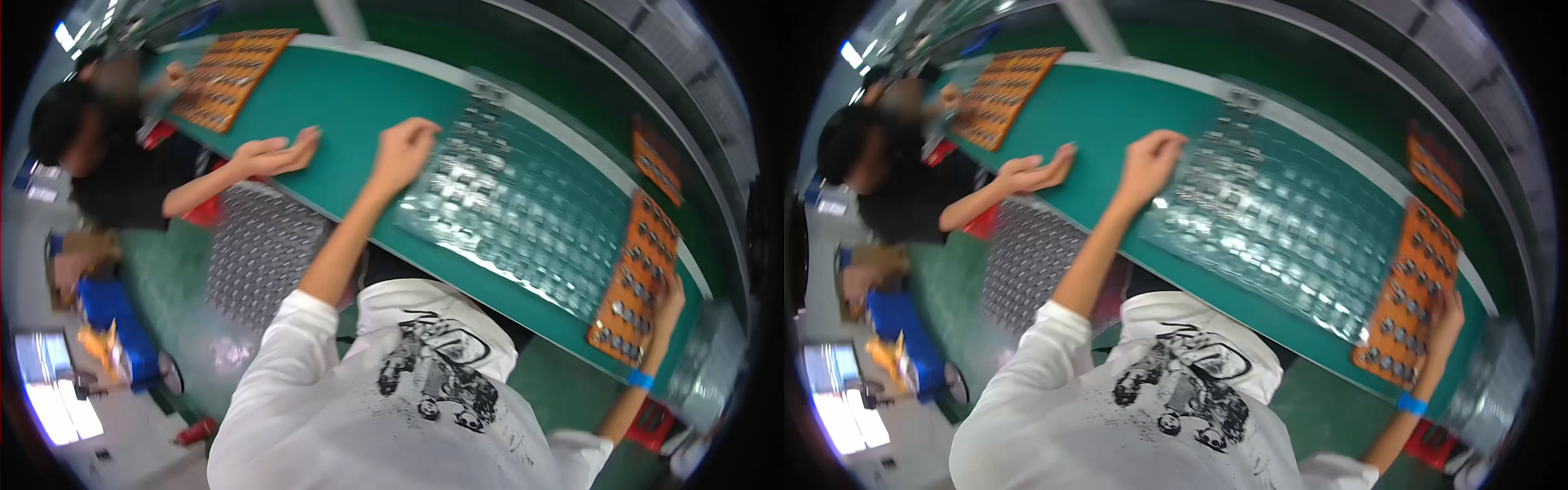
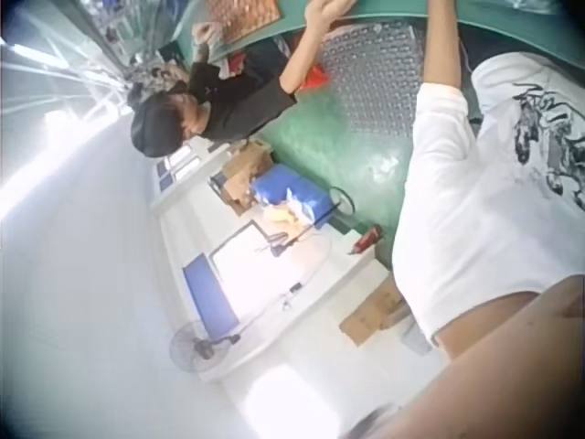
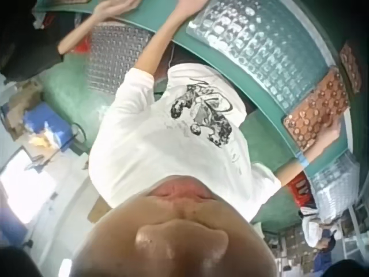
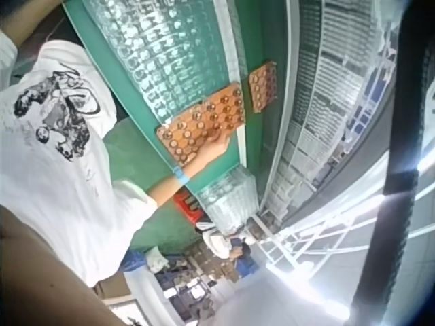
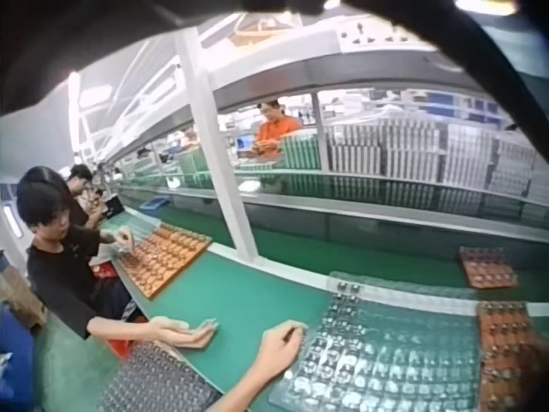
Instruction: The worker is sorting and placing small electronic components into specialized trays at a manual assembly station.
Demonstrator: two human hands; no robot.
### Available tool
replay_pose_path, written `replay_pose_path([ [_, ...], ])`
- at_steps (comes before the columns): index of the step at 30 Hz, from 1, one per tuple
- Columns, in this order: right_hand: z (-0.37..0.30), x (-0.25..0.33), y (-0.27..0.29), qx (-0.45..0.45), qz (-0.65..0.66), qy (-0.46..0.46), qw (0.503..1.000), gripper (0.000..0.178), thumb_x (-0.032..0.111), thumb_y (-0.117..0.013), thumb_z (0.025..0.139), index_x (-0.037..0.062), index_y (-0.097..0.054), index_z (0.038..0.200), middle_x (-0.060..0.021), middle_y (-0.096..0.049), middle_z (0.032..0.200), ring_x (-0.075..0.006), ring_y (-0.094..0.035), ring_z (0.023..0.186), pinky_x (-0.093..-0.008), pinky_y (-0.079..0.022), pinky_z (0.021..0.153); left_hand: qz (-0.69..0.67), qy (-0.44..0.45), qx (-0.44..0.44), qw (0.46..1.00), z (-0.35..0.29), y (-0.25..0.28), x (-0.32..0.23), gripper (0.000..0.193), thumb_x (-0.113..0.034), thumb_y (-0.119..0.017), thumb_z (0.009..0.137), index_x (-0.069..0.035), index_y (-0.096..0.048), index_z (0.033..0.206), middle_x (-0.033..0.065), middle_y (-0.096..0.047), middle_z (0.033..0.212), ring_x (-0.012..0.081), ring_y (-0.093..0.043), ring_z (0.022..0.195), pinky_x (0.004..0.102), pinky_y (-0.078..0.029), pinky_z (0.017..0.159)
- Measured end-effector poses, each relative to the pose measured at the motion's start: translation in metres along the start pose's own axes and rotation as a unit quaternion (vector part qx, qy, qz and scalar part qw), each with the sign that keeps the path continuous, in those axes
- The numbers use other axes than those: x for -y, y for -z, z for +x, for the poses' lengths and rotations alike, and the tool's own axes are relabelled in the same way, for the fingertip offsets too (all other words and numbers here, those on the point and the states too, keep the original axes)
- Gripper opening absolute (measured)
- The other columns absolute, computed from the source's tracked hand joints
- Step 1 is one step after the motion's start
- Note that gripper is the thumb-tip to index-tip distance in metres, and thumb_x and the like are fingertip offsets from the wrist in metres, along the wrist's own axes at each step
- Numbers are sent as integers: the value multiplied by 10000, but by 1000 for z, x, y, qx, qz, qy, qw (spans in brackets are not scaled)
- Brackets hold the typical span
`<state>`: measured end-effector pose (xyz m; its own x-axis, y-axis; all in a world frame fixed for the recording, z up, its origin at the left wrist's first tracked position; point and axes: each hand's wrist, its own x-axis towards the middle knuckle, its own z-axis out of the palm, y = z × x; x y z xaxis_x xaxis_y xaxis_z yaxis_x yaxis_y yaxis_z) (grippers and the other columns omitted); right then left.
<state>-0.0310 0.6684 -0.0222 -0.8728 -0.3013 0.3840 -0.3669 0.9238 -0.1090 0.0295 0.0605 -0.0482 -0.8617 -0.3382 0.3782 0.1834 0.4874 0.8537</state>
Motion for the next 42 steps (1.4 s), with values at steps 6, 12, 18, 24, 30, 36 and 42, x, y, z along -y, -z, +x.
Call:
replay_pose_path([
  [6, 14, 52, 11, -3, 54, -44, 998, 109, 22, -563, 824, -35, -624, 893, -210, -573, 815, -398, -568, 768, -408, -455, 668, -26, 32, 10, 999, -3, 13, 11, 173, -110, -508, 931, -36, -652, 992, -28, -594, 759, 21, -441, 564, 177, -330, 473],
  [12, 15, 62, 20, -27, 57, -38, 997, 91, 19, -580, 819, -43, -617, 874, -197, -555, 784, -385, -555, 734, -406, -439, 644, -81, 45, -5, 996, 42, -9, -34, 198, -112, -485, 938, -29, -620, 1058, 12, -619, 833, 48, -508, 588, 196, -426, 497],
  [18, 26, 81, 18, 0, 71, -29, 997, 97, 11, -578, 806, -31, -627, 878, -208, -586, 838, -399, -570, 780, -410, -458, 677, -231, 117, 181, 949, 63, -106, -125, 286, -167, -490, 927, 21, -566, 1129, 118, -636, 1015, 186, -637, 836, 316, -549, 748],
  [24, 7, 56, 20, 43, 57, -42, 997, 133, 16, -518, 867, -60, -596, 944, -225, -590, 951, -405, -579, 857, -403, -473, 718, -358, 191, 303, 863, 65, -296, -164, 203, -85, -554, 831, 34, -585, 992, 152, -588, 807, 293, -644, 789, 378, -551, 691],
  [30, 21, 56, -2, -6, 46, 38, 998, 102, 25, -529, 887, -69, -568, 878, -186, -513, 792, -356, -526, 701, -441, -415, 612, -491, 424, 155, 745, 82, -362, -179, 509, -198, -495, 831, -71, -355, 1303, 135, -441, 1238, 313, -478, 1077, 504, -416, 953],
  [36, 6, 45, 7, -22, 74, 8, 997, 88, 19, -546, 868, -61, -583, 866, -188, -531, 789, -372, -537, 710, -433, -436, 624, -519, 478, 179, 686, 78, -395, -195, 568, -263, -446, 855, -148, -286, 1387, 96, -365, 1405, 281, -397, 1205, 498, -401, 917],
  [42, 24, 73, 10, 1, 119, -2, 993, 67, 20, -569, 840, -40, -597, 854, -196, -565, 813, -393, -556, 732, -424, -448, 636, -541, 474, 130, 682, 88, -399, -166, 405, -190, -458, 842, -77, -420, 1229, 176, -424, 1231, 378, -520, 1013, 475, -469, 865],
])
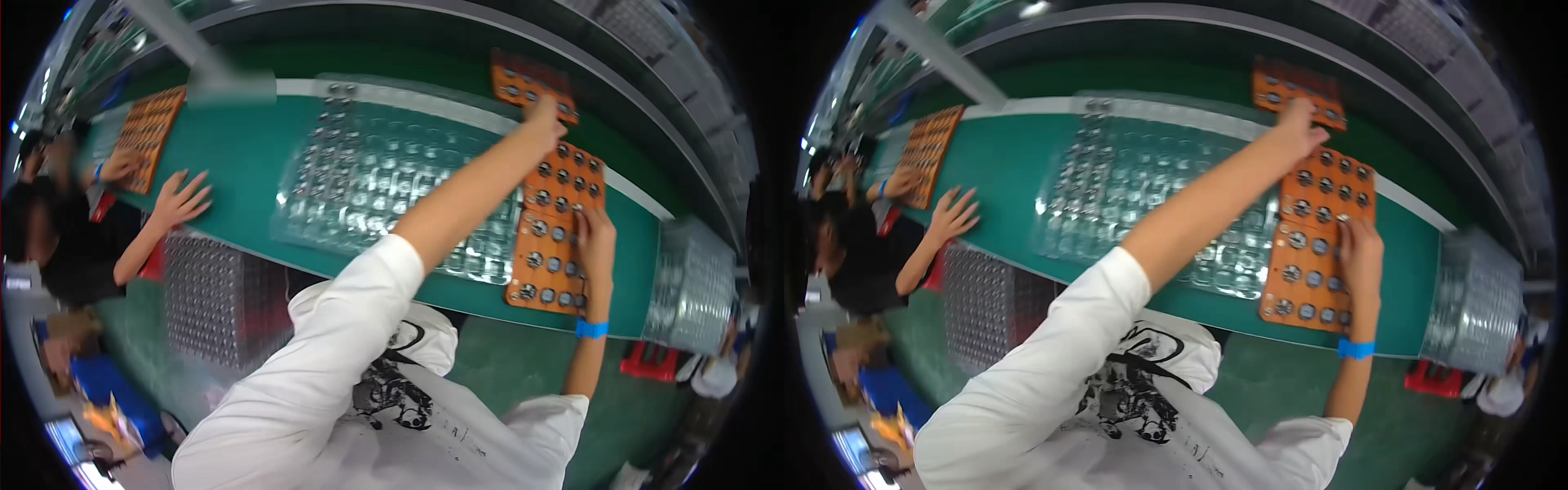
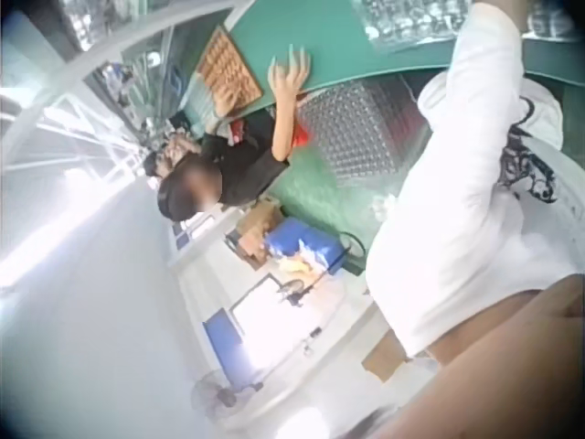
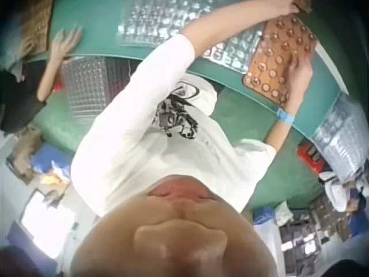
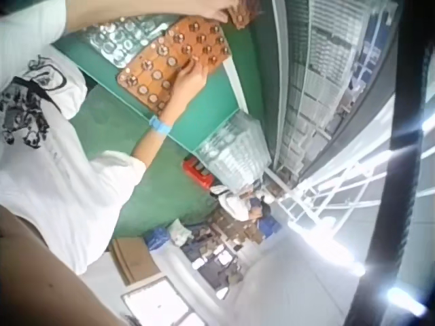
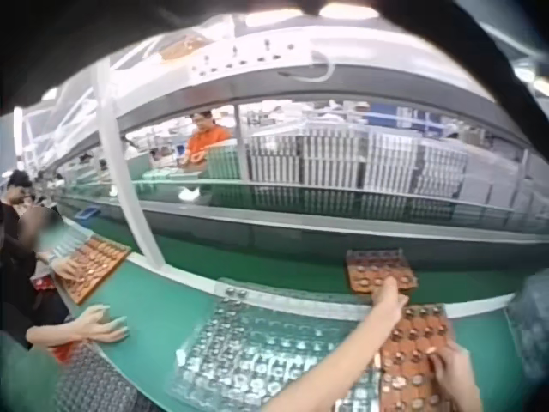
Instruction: The worker is sorting and placing small electronic components into specialized trays at a manual assembly station.
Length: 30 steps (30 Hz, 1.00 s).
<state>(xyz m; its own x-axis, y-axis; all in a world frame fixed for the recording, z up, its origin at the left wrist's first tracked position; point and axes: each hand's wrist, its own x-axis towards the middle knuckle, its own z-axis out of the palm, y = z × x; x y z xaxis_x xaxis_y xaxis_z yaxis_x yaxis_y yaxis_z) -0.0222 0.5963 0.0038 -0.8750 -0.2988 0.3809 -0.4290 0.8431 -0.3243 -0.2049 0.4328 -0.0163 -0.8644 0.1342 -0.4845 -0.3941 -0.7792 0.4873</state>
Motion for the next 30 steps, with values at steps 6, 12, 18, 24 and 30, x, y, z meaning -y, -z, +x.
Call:
replay_pose_path([
  [6, -13, 0, 10, -14, -2, -22, 1000, 67, 28, -580, 837, -36, -597, 849, -186, -568, 807, -380, -565, 739, -412, -450, 639, -57, 8, -54, 997, -28, -26, 13, 398, -119, -468, 843, -22, -406, 1223, 178, -441, 1182, 349, -547, 954, 434, -531, 817],
  [12, -7, 2, 5, -7, 8, -19, 1000, 65, 22, -575, 843, -40, -589, 848, -193, -573, 802, -379, -571, 743, -404, -454, 642, -128, -21, -172, 977, -6, -34, 0, 353, -187, -525, 828, -1, -456, 1119, 119, -532, 837, 189, -550, 628, 299, -530, 534],
  [18, -4, -2, -1, -6, 10, 19, 1000, 91, 31, -557, 873, -56, -580, 861, -190, -569, 796, -360, -573, 728, -402, -450, 634, -147, -59, -220, 963, 19, -29, -5, 350, -210, -585, 818, -15, -391, 1033, 75, -485, 623, 142, -460, 430, 263, -379, 355],
  [24, -9, -20, 0, 16, -8, 11, 1000, 111, 50, -550, 890, -53, -580, 861, -175, -568, 803, -340, -561, 708, -396, -448, 633, -84, -64, -130, 986, 47, -17, -24, 357, -256, -606, 834, -68, -433, 1083, 85, -519, 790, 169, -492, 594, 335, -456, 492],
  [30, -11, -4, 11, -5, -27, 0, 1000, 133, 80, -548, 910, -34, -587, 964, -139, -561, 843, -261, -551, 673, -357, -438, 585, 7, -112, -93, 989, 87, 7, -38, 292, -206, -604, 851, -62, -484, 1075, 100, -546, 899, 226, -533, 657, 412, -539, 635],
])
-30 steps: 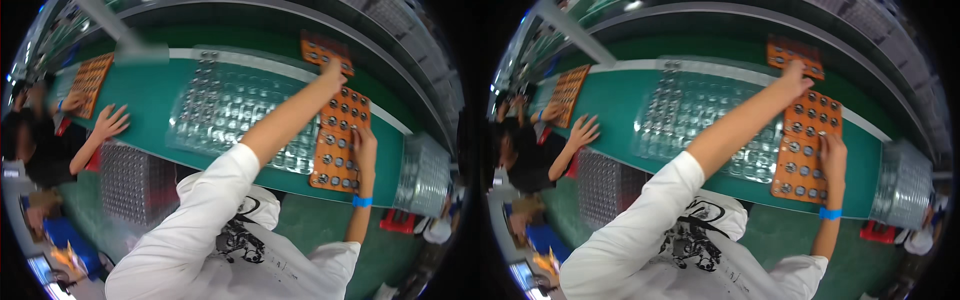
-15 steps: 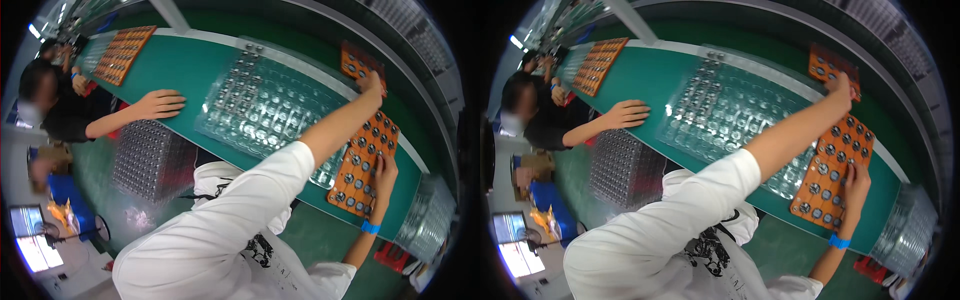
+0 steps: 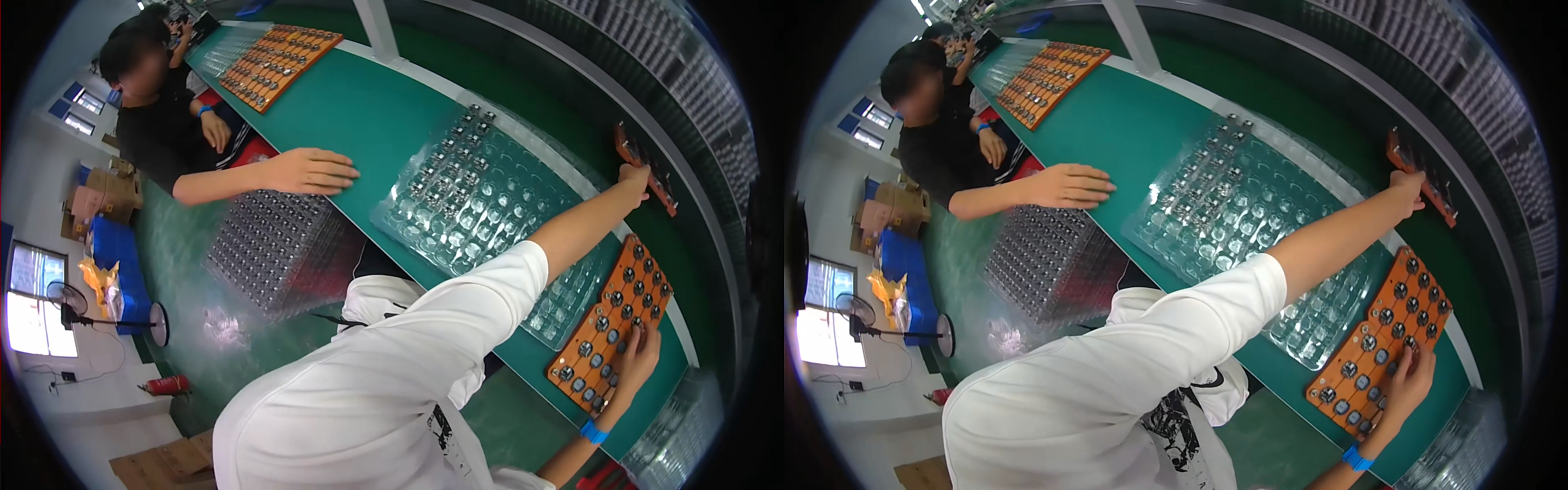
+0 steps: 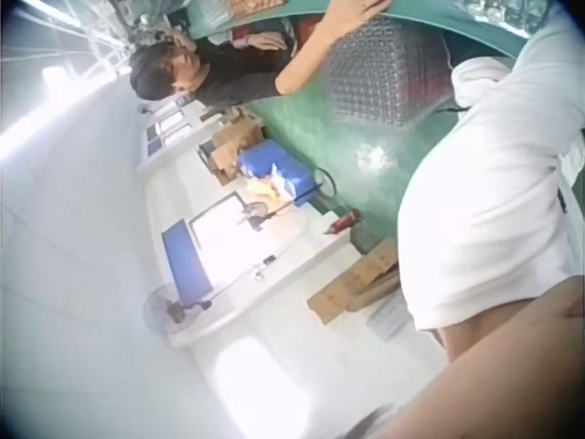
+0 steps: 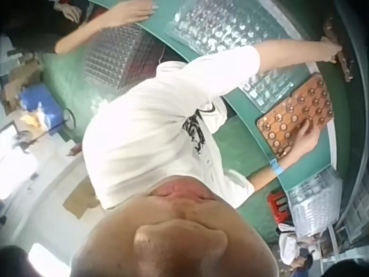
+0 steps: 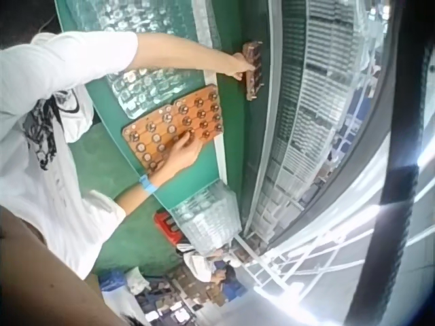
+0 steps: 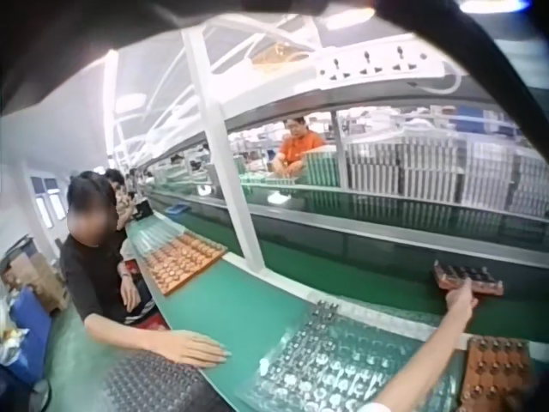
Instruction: The worker is sorting and placing small electronic components into specialized trays at a manual assembly station.
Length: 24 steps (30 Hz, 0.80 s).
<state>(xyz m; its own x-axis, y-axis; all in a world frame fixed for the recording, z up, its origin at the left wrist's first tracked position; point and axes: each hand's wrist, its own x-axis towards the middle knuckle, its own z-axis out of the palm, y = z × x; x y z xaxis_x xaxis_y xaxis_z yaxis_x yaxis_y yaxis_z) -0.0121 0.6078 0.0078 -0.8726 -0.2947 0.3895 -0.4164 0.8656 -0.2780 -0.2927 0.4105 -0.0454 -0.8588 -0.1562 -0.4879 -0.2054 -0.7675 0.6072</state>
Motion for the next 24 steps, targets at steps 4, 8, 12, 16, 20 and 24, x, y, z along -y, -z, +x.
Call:
replay_pose_path([
  [4, -11, 26, 5, -37, 26, -15, 999, 167, 78, -541, 920, -42, -573, 1031, -111, -533, 861, -195, -517, 648, -314, -415, 547, -61, -26, 46, 997, 20, 14, -4, 283, -123, -596, 850, -60, -481, 1101, 122, -547, 1025, 275, -581, 755, 459, -563, 716],
  [8, -20, 52, 11, 1, 58, -21, 998, 167, 55, -532, 919, -52, -566, 1043, -119, -539, 877, -197, -516, 661, -313, -401, 537, -89, -19, 97, 991, 18, 29, -20, 432, -20, -564, 812, -96, -434, 1217, 140, -532, 1162, 309, -605, 949, 446, -595, 685],
  [12, -33, 75, 10, -6, 96, -15, 995, 149, 44, -559, 899, -33, -595, 1021, -87, -539, 831, -137, -470, 616, -288, -356, 498, -57, -38, 140, 988, -8, 38, -45, 440, 4, -530, 823, -105, -411, 1232, 144, -513, 1142, 340, -588, 959, 490, -579, 743],
  [16, -28, 164, 5, 101, -4, 187, 977, 375, 90, -667, 787, 6, -569, 1139, -171, -506, 1256, -303, -515, 1102, -424, -407, 924, -109, -60, 165, 978, -30, 61, -108, 424, 16, -515, 838, -93, -401, 1231, 158, -505, 1151, 345, -582, 963, 499, -568, 773],
  [20, -22, 202, -25, 191, -4, 194, 962, 525, 169, -714, 725, 23, -538, 1198, -184, -376, 1409, -382, -357, 1282, -531, -233, 1074, -95, -96, 199, 971, -83, 64, -149, 377, 4, -512, 867, -69, -369, 1208, 169, -497, 1179, 355, -605, 952, 523, -545, 804],
  [24, -17, 220, -59, 231, 76, 256, 935, 525, 247, -702, 748, 28, -535, 1195, -199, -388, 1385, -394, -379, 1239, -571, -231, 1045, -106, -109, 205, 967, -123, 83, -187, 343, 6, -488, 884, -60, -371, 1200, 169, -504, 1172, 356, -596, 977, 520, -536, 822],
])
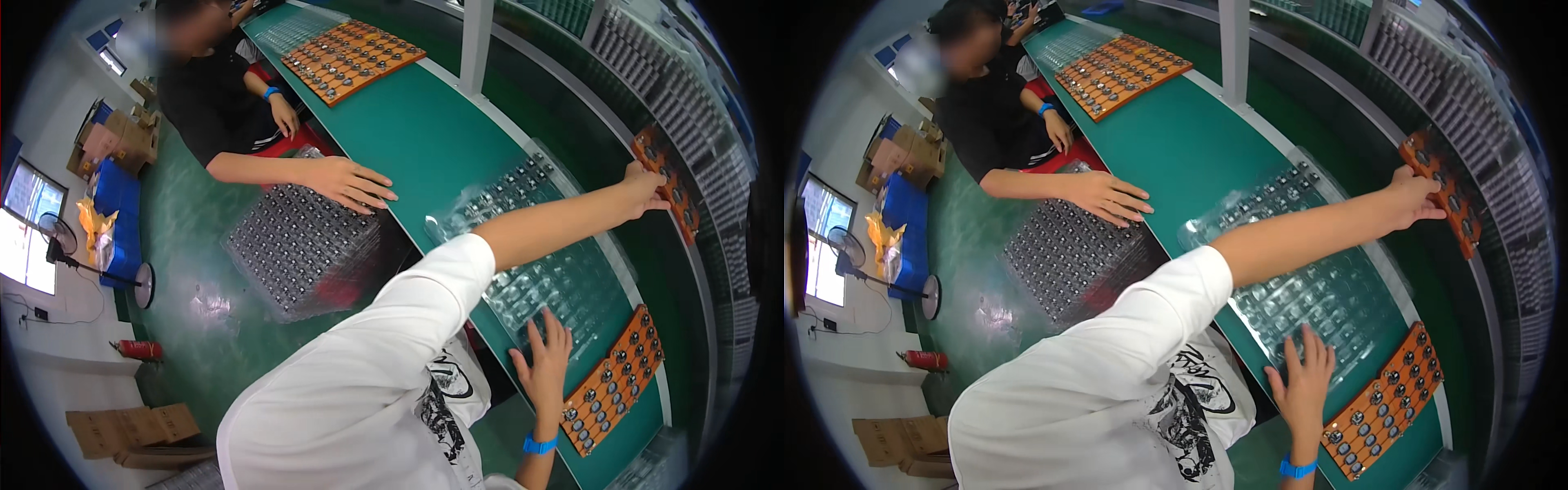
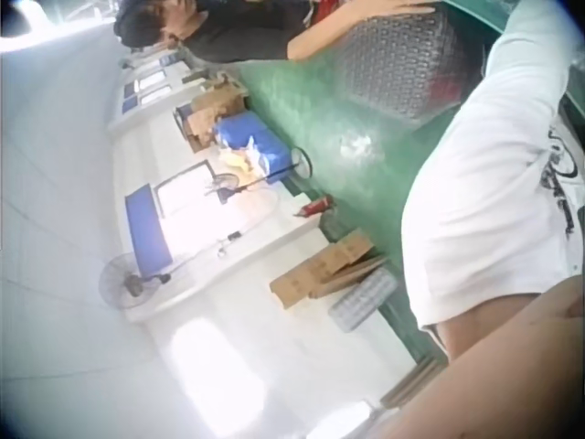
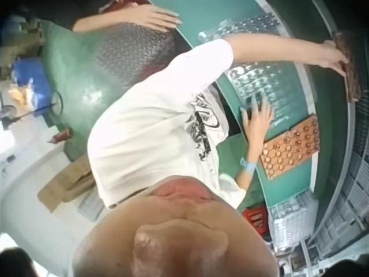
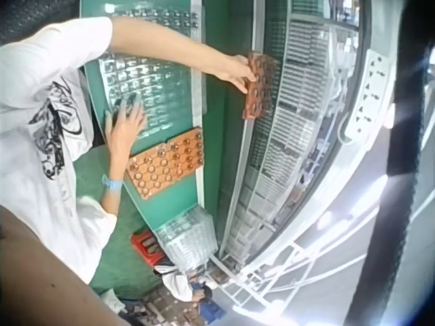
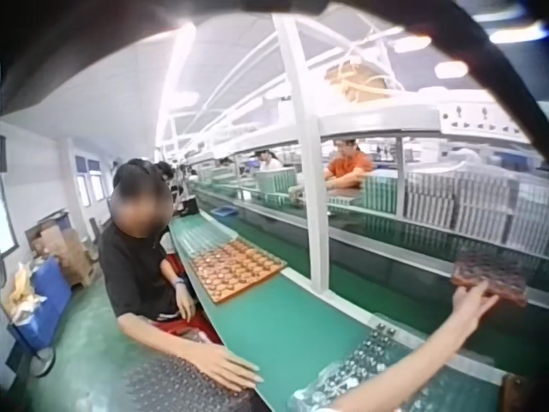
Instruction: The worker is sorting and placing small electronic components into specialized trays at a manual assembly station.
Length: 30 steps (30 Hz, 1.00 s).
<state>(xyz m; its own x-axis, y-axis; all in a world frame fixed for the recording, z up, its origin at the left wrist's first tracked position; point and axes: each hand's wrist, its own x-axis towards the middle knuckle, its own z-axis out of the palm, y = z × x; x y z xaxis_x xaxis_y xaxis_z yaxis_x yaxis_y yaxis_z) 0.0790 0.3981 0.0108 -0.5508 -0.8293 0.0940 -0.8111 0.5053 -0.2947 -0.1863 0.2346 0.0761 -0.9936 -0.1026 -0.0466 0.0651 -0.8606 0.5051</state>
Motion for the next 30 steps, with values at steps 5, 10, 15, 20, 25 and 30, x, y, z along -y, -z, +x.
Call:
replay_pose_path([
  [5, 68, 52, -39, -36, 9, 76, 996, 505, 213, -693, 743, 21, -539, 1184, -191, -404, 1370, -385, -413, 1194, -561, -267, 1018, -5, -17, 59, 998, -34, 9, -47, 470, 15, -504, 862, -44, -268, 1264, 182, -433, 1217, 366, -553, 1053, 518, -555, 806],
  [10, 174, 118, -86, -97, 198, 105, 970, 444, 255, -635, 791, 55, -541, 1176, -191, -514, 1261, -411, -417, 1206, -523, -300, 1020, 15, -55, 102, 993, -84, 22, -83, 237, 17, -476, 889, 45, -473, 1125, 199, -567, 1112, 337, -599, 1022, 499, -534, 848],
  [15, 175, 145, -89, -146, 129, 108, 975, 434, 265, -616, 811, 56, -540, 1183, -210, -519, 1260, -417, -420, 1214, -507, -297, 1038, 60, -29, 55, 996, -140, 49, -96, 263, -21, -484, 904, 43, -428, 1153, 211, -557, 1111, 334, -598, 1017, 463, -533, 863],
  [20, 156, 131, -104, -199, 78, 124, 969, 412, 256, -595, 827, 75, -557, 1195, -234, -471, 1308, -427, -422, 1206, -523, -285, 1037, 70, -5, 18, 997, -167, 80, -78, 279, -10, -482, 899, 33, -398, 1161, 221, -552, 1119, 341, -631, 949, 442, -566, 790],
  [25, 162, 125, -134, -232, 119, 96, 961, 439, 239, -567, 844, 69, -529, 1247, -238, -356, 1399, -453, -353, 1247, -555, -269, 1021, 76, 44, -4, 996, -184, 91, -57, 284, -32, -485, 912, 20, -438, 1188, 191, -565, 1147, 322, -616, 1011, 438, -539, 858],
  [30, 149, 144, -121, -259, 108, 69, 957, 509, 212, -587, 801, -12, -485, 1247, -287, -366, 1365, -441, -369, 1243, -593, -241, 1030, 74, 82, -3, 994, -197, 93, -54, 294, -36, -498, 910, 14, -431, 1192, 181, -553, 1157, 317, -597, 1053, 448, -519, 894],
])
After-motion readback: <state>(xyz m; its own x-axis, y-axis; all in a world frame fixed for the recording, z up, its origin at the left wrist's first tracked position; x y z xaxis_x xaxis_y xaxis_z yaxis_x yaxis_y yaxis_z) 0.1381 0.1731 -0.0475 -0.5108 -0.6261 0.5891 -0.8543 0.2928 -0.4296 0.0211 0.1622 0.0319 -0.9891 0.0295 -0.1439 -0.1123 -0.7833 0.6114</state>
